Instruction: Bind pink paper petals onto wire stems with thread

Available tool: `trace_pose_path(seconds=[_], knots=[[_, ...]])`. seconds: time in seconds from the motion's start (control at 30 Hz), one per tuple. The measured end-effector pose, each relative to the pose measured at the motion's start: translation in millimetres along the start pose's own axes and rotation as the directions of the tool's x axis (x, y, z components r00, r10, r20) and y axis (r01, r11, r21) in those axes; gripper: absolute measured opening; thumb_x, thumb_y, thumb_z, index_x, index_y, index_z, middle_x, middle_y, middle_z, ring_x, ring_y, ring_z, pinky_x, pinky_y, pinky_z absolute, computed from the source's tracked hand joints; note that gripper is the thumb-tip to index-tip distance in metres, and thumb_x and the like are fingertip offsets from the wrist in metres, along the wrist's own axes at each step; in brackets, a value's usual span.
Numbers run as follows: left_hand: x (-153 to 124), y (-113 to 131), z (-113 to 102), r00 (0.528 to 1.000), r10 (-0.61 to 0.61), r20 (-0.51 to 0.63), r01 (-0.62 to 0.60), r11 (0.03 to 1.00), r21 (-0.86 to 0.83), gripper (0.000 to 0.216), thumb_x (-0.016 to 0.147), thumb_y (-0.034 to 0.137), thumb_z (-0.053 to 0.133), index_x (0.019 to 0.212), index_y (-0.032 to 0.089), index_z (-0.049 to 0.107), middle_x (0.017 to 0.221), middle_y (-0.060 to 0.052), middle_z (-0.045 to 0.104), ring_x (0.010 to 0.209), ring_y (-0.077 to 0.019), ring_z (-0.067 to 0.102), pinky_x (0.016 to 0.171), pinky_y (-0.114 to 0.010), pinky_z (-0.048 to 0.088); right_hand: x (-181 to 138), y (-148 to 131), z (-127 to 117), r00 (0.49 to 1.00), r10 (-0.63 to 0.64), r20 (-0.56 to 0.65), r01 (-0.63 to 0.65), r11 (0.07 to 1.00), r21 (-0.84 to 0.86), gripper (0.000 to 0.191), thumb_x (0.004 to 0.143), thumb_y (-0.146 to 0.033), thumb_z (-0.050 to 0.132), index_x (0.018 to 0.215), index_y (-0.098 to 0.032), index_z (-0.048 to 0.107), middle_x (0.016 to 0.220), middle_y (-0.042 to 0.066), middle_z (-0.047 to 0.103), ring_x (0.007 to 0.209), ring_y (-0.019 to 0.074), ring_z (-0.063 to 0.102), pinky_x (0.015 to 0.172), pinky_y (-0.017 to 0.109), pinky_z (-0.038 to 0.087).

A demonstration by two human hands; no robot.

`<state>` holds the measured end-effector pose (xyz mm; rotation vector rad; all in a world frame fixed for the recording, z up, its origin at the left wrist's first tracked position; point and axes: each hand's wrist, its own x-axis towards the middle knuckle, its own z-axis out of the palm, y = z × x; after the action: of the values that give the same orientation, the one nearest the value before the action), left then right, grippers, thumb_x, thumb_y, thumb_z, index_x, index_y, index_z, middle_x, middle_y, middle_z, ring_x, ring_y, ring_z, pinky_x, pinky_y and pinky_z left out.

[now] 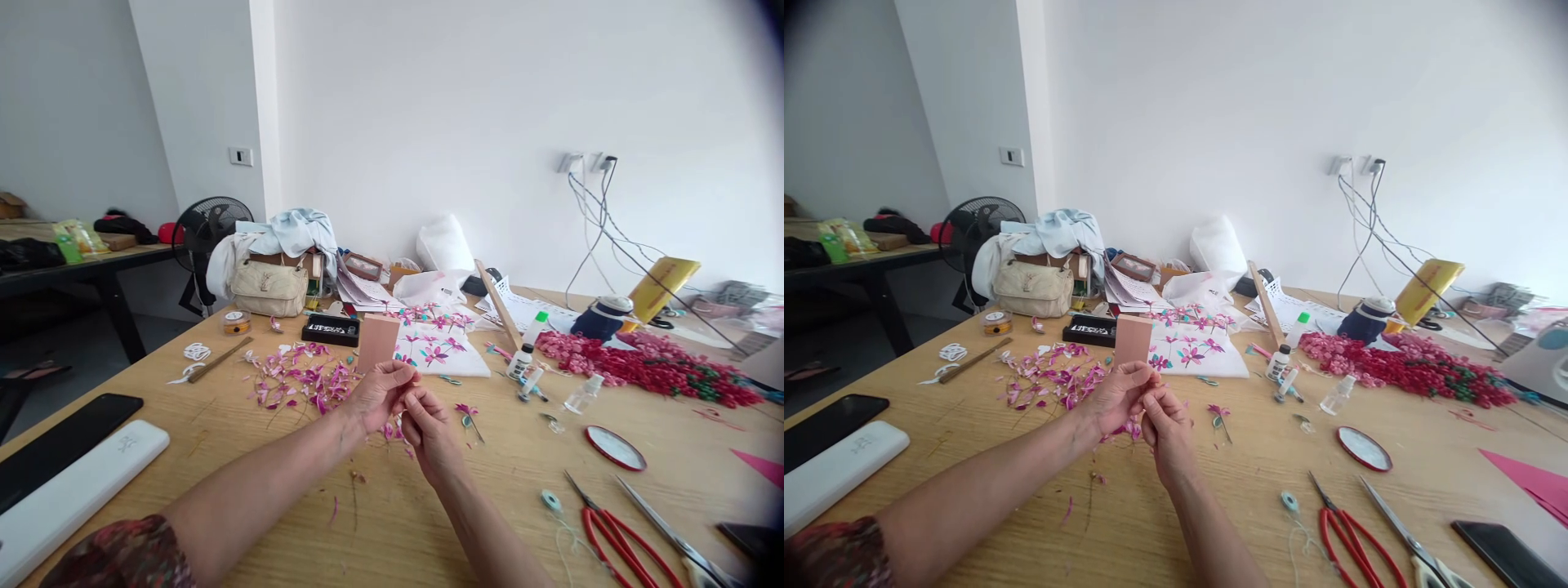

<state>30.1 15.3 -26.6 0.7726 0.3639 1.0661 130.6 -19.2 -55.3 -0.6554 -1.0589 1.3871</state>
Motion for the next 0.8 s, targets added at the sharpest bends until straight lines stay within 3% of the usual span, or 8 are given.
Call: trace_pose_path(seconds=[0.2, 0.4, 0.5, 0.63, 0.7, 0.8], knots=[[0, 6, -3, 0.999, 0.029, 0.029, -0.029, 0.999, -0.021, 0.022, 0.062, 0.028, 0.072, 0.066, 0.011, 0.059, 0.062, -0.001, 0.058, 0.045, -0.0069, 0.050, 0.032, -0.016, 0.028, 0, 3, -2, 0.999, 0.028, 0.029, -0.026, 0.997, -0.068, 0.025, 0.075, -0.036, 0.061, 0.064, -0.016, 0.050, 0.061, -0.003, 0.057, 0.033, 0.0003, 0.028, 0.034, 0.019, 0.010], [-1, 19, -3, 0.993, 0.114, 0.031, -0.113, 0.993, -0.040, 0.018, 0.063, 0.022, 0.072, 0.064, 0.009, 0.060, 0.062, -0.002, 0.060, 0.058, -0.0088, 0.056, 0.056, -0.020, 0.044, 2, 2, -7, 0.988, 0.151, 0.019, -0.138, 0.944, -0.300, 0.030, 0.070, -0.042, 0.062, 0.060, -0.016, 0.053, 0.043, -0.006, 0.046, 0.032, 0.0026, 0.029, 0.033, 0.018, 0.013], [-3, 27, -2, 0.996, 0.050, 0.070, -0.049, 0.999, -0.015, 0.019, 0.061, 0.021, 0.074, 0.064, 0.009, 0.059, 0.062, -0.001, 0.060, 0.055, -0.0076, 0.054, 0.057, -0.020, 0.043, 6, -7, -13, 0.992, 0.119, -0.034, -0.123, 0.938, -0.323, 0.030, 0.069, -0.042, 0.063, 0.059, -0.016, 0.053, 0.041, -0.007, 0.043, 0.032, 0.0026, 0.029, 0.034, 0.018, 0.015], [-8, 30, -2, 0.988, -0.094, 0.126, 0.085, 0.993, 0.076, 0.019, 0.063, 0.022, 0.073, 0.066, 0.010, 0.059, 0.056, 0.001, 0.056, 0.049, -0.0051, 0.050, 0.052, -0.018, 0.039, 8, -29, -17, 0.985, -0.063, -0.160, 0.007, 0.946, -0.324, 0.026, 0.066, -0.040, 0.067, 0.075, -0.017, 0.058, 0.058, -0.005, 0.054, 0.039, 0.0027, 0.033, 0.036, 0.018, 0.024], [-10, 29, -3, 0.983, -0.135, 0.124, 0.119, 0.984, 0.129, 0.019, 0.064, 0.023, 0.072, 0.065, 0.011, 0.058, 0.052, 0.002, 0.054, 0.046, -0.0044, 0.047, 0.048, -0.017, 0.035, 8, -39, -14, 0.983, -0.093, -0.159, 0.033, 0.938, -0.345, 0.029, 0.064, -0.039, 0.068, 0.082, -0.018, 0.059, 0.060, -0.004, 0.055, 0.040, 0.0036, 0.035, 0.037, 0.018, 0.026], [-12, 25, -7, 0.980, -0.168, 0.111, 0.142, 0.968, 0.207, 0.018, 0.065, 0.024, 0.072, 0.066, 0.012, 0.058, 0.048, 0.004, 0.049, 0.043, -0.0036, 0.041, 0.044, -0.017, 0.029, 8, -48, -7, 0.995, -0.030, -0.093, -0.010, 0.916, -0.402, 0.030, 0.064, -0.039, 0.067, 0.083, -0.017, 0.060, 0.048, -0.007, 0.047, 0.038, 0.0048, 0.035, 0.037, 0.019, 0.025]])
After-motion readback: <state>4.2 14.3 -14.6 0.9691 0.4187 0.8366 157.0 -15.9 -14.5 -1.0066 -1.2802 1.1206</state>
